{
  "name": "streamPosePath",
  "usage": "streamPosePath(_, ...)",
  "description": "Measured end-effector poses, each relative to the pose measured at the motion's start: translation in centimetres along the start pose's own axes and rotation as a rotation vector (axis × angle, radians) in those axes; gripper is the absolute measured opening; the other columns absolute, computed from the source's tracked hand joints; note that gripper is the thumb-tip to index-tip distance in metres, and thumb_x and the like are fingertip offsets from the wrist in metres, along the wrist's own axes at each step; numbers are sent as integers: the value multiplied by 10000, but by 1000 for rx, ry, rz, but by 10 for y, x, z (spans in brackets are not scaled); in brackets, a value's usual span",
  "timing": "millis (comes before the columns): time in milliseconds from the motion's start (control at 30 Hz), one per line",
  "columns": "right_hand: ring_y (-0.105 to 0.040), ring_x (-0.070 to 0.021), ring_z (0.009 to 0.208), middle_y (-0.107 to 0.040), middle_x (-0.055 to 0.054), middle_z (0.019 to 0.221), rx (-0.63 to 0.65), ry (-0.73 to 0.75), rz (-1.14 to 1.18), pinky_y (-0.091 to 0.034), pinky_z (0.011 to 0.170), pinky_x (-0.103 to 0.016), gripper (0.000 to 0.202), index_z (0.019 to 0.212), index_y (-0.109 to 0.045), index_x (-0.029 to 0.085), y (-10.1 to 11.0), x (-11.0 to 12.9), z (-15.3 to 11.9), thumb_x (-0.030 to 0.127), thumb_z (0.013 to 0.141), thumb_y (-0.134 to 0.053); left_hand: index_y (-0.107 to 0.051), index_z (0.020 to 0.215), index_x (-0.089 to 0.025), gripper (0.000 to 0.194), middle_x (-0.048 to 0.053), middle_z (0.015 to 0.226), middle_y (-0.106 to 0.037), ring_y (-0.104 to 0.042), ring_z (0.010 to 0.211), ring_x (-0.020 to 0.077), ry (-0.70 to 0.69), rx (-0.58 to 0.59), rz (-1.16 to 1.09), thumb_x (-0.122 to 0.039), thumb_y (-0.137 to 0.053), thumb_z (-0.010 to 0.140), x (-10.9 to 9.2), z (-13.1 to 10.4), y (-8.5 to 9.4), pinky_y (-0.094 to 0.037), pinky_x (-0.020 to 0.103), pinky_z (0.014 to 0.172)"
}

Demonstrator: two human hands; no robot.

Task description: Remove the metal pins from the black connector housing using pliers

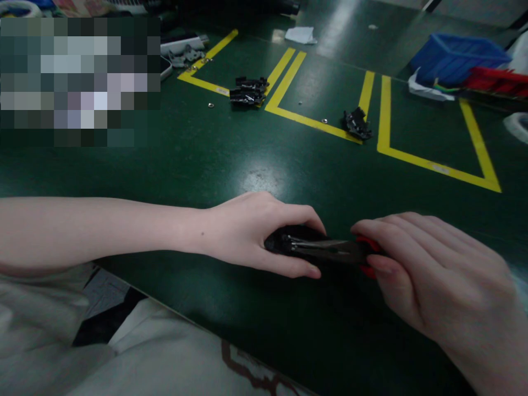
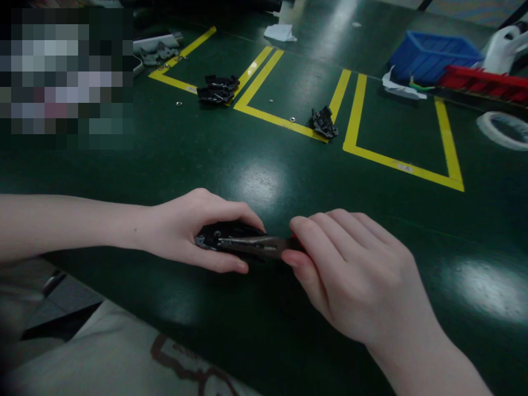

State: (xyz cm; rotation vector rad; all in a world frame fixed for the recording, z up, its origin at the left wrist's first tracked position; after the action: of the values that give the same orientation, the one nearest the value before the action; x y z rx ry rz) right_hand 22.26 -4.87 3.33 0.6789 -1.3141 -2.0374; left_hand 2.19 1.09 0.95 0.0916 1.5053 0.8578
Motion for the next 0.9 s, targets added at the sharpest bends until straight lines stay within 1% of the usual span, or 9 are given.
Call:
streamPosePath(133,-567,-232,692,-635,-113,811,3,22,-14,-450,604,-351,200,970,-587,116,2,3,3,232,1007,-428,-628,1160,-157,406,5,897,-723,-675,761,122,24,28,14,-436,-714,878,2,0,-2,-444,205,627)
streamPosePath(233,-561,-231,690,-633,-110,804,4,22,-27,-447,601,-350,212,964,-587,121,1,4,4,235,1013,-415,-627,1165,-182,409,-3,883,-720,-662,736,127,28,41,53,-460,-707,876,4,0,-3,-435,211,618)
streamPosePath(333,-559,-225,680,-631,-104,796,4,28,-25,-452,598,-344,216,962,-588,123,1,3,3,240,1016,-415,-625,1171,-179,410,-2,886,-721,-658,731,123,26,44,57,-458,-704,881,4,0,-3,-432,206,617)
streamPosePath(500,-577,-236,701,-642,-129,822,-5,68,-51,-474,612,-356,200,970,-599,95,3,0,1,209,997,-437,-629,1169,-155,419,6,902,-724,-670,761,123,21,47,44,-446,-714,878,3,1,-2,-435,203,630)
streamPosePath(700,-589,-230,700,-651,-120,825,-3,70,-44,-489,621,-355,187,979,-594,110,1,-2,2,212,999,-439,-638,1172,-142,437,6,885,-727,-651,726,117,0,41,64,-453,-717,876,4,1,-2,-429,202,617)
streamPosePath(900,-603,-233,682,-656,-98,803,2,42,-50,-491,597,-361,190,976,-585,155,0,2,3,249,1006,-423,-631,1172,-172,432,2,894,-727,-649,717,125,18,62,82,-479,-704,877,5,0,-3,-424,213,611)
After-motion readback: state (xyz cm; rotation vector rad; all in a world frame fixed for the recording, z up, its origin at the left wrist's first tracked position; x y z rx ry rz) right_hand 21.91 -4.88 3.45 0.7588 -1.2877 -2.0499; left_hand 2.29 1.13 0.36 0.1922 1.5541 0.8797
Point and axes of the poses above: each hand's wrist, its own z-axis towards the middle knuckle, its own y-axis out of the back of the hand, x = y × z, the point moved 3 cm from there along z, towards the middle knuckle
